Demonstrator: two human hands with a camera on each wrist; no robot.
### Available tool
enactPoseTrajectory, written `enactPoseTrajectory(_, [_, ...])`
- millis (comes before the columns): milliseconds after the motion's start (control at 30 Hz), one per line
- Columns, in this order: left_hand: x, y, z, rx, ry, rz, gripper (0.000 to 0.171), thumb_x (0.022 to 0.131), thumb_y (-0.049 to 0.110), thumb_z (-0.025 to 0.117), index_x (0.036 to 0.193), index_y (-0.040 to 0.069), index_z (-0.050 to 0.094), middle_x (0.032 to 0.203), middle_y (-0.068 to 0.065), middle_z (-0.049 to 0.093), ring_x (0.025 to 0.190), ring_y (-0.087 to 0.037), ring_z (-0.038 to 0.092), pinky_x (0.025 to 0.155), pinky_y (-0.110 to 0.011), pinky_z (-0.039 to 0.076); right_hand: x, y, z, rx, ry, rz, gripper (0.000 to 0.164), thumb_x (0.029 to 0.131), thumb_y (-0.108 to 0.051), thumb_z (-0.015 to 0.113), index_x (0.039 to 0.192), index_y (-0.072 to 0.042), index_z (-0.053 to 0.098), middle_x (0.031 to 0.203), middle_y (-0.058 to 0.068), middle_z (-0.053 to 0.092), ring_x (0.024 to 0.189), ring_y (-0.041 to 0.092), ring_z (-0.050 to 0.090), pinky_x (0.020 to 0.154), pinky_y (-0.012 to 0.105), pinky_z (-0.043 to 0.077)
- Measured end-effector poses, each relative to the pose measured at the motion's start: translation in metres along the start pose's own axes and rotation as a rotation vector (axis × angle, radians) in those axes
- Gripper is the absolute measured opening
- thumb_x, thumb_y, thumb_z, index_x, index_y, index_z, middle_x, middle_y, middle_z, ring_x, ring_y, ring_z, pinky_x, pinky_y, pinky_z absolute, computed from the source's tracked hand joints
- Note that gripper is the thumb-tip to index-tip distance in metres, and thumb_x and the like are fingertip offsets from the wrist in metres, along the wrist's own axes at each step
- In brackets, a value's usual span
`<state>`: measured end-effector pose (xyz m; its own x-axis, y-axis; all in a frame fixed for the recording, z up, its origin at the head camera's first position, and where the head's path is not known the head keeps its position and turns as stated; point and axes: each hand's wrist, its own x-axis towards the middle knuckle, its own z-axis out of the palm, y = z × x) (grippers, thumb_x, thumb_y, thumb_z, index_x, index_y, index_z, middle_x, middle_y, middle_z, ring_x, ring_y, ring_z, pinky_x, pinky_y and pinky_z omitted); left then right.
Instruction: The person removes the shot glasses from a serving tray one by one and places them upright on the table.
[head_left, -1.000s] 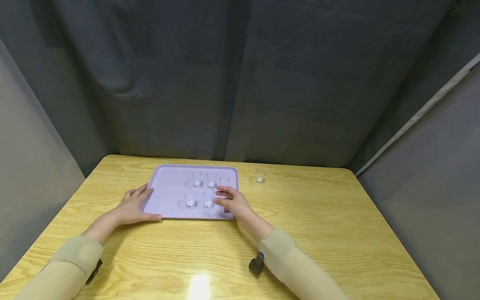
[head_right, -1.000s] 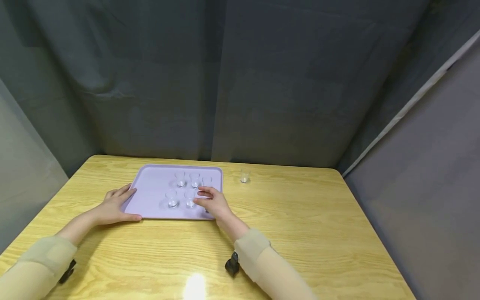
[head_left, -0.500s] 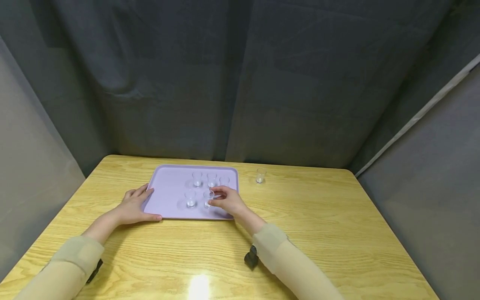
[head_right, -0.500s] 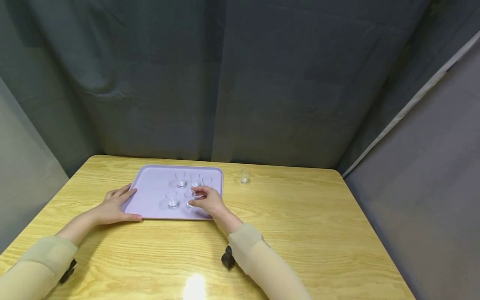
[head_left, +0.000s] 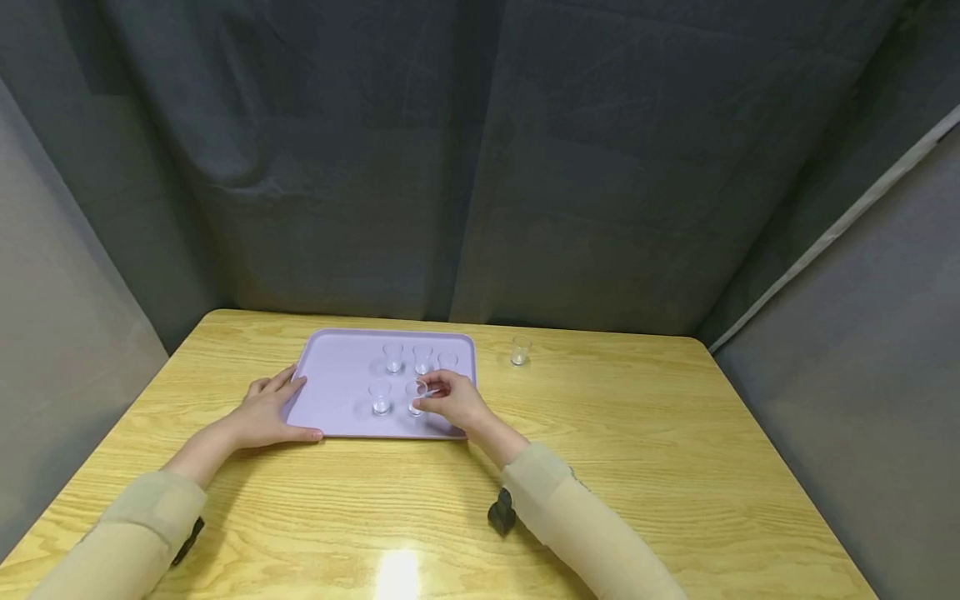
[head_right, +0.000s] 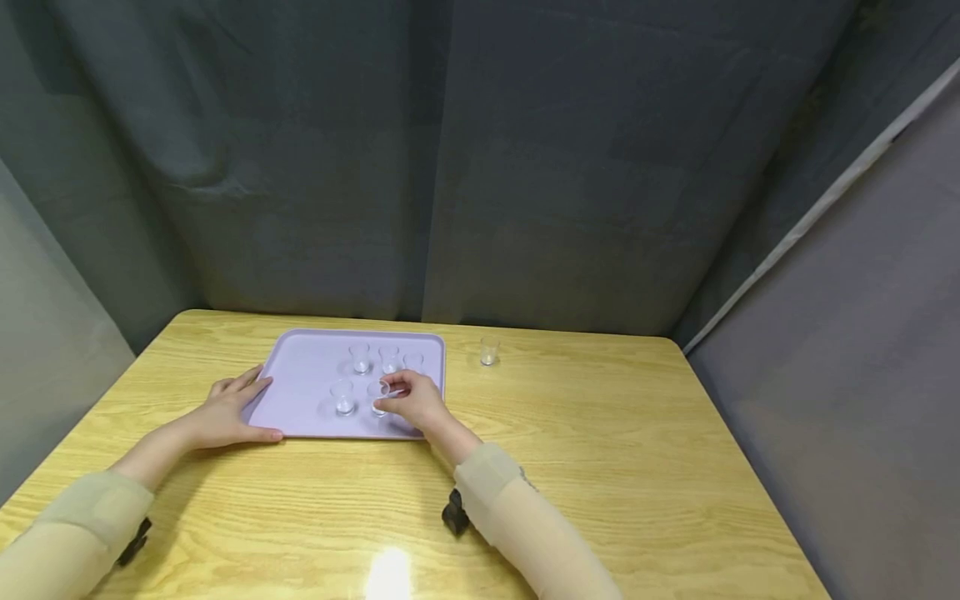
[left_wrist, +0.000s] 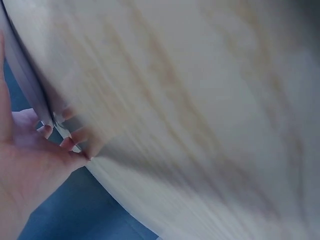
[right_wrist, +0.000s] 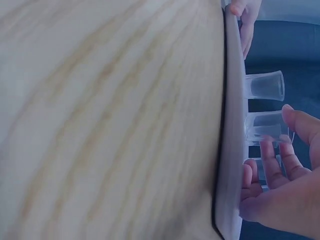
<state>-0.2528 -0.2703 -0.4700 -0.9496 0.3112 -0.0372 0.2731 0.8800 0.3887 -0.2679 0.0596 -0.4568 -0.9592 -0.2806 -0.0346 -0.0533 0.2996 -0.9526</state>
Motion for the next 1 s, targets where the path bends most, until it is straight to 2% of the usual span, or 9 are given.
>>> enactPoseTrajectory(200, [0.0, 0.0, -0.001, 0.002, -0.002, -0.005, 0.116, 0.064, 0.071, 0.07, 0.145, -0.003, 0.03, 0.154, -0.025, 0.012, 0.129, -0.055, 0.014, 0.095, -0.072, 0.024, -0.006, -0.014, -0.009, -0.081, -0.022, -0.007, 0.037, 0.078, -0.013, 0.077, 0.112, -0.004, 0.064, 0.107, 0.012, 0.067, 0.091, 0.019, 0.058, 0.075, 0.024, 0.048])
enactPoseTrajectory(367, [-0.001, 0.001, -0.002, 0.004, -0.004, -0.01, 0.116, 0.064, 0.071, 0.07, 0.145, -0.002, 0.03, 0.154, -0.025, 0.012, 0.129, -0.055, 0.014, 0.096, -0.072, 0.024, -0.012, -0.025, -0.021, -0.088, -0.038, -0.03, 0.034, 0.08, -0.012, 0.076, 0.111, -0.005, 0.064, 0.105, 0.011, 0.067, 0.094, 0.022, 0.058, 0.08, 0.026, 0.047])
enactPoseTrajectory(533, [-0.002, 0.003, -0.003, 0.007, -0.01, -0.007, 0.116, 0.064, 0.071, 0.07, 0.145, -0.002, 0.03, 0.154, -0.025, 0.013, 0.13, -0.054, 0.014, 0.095, -0.072, 0.025, -0.019, -0.035, -0.039, -0.088, -0.056, -0.047, 0.034, 0.08, -0.014, 0.076, 0.111, -0.004, 0.065, 0.105, 0.01, 0.067, 0.096, 0.023, 0.06, 0.081, 0.027, 0.049])
enactPoseTrajectory(767, [-0.002, 0.003, -0.003, 0.007, -0.011, -0.008, 0.116, 0.065, 0.07, 0.07, 0.145, -0.003, 0.031, 0.154, -0.026, 0.013, 0.13, -0.055, 0.014, 0.095, -0.072, 0.025, -0.027, -0.049, -0.063, -0.145, -0.062, -0.056, 0.036, 0.079, -0.016, 0.077, 0.112, -0.007, 0.065, 0.105, 0.005, 0.067, 0.098, 0.018, 0.058, 0.085, 0.03, 0.048])
enactPoseTrajectory(1000, [-0.002, 0.001, -0.002, 0.009, -0.01, -0.01, 0.115, 0.065, 0.07, 0.07, 0.145, -0.002, 0.031, 0.154, -0.025, 0.013, 0.13, -0.054, 0.014, 0.095, -0.072, 0.025, -0.036, -0.062, -0.09, -0.208, -0.045, -0.09, 0.037, 0.08, -0.02, 0.076, 0.114, -0.009, 0.065, 0.108, 0.006, 0.067, 0.102, 0.02, 0.058, 0.086, 0.033, 0.048])
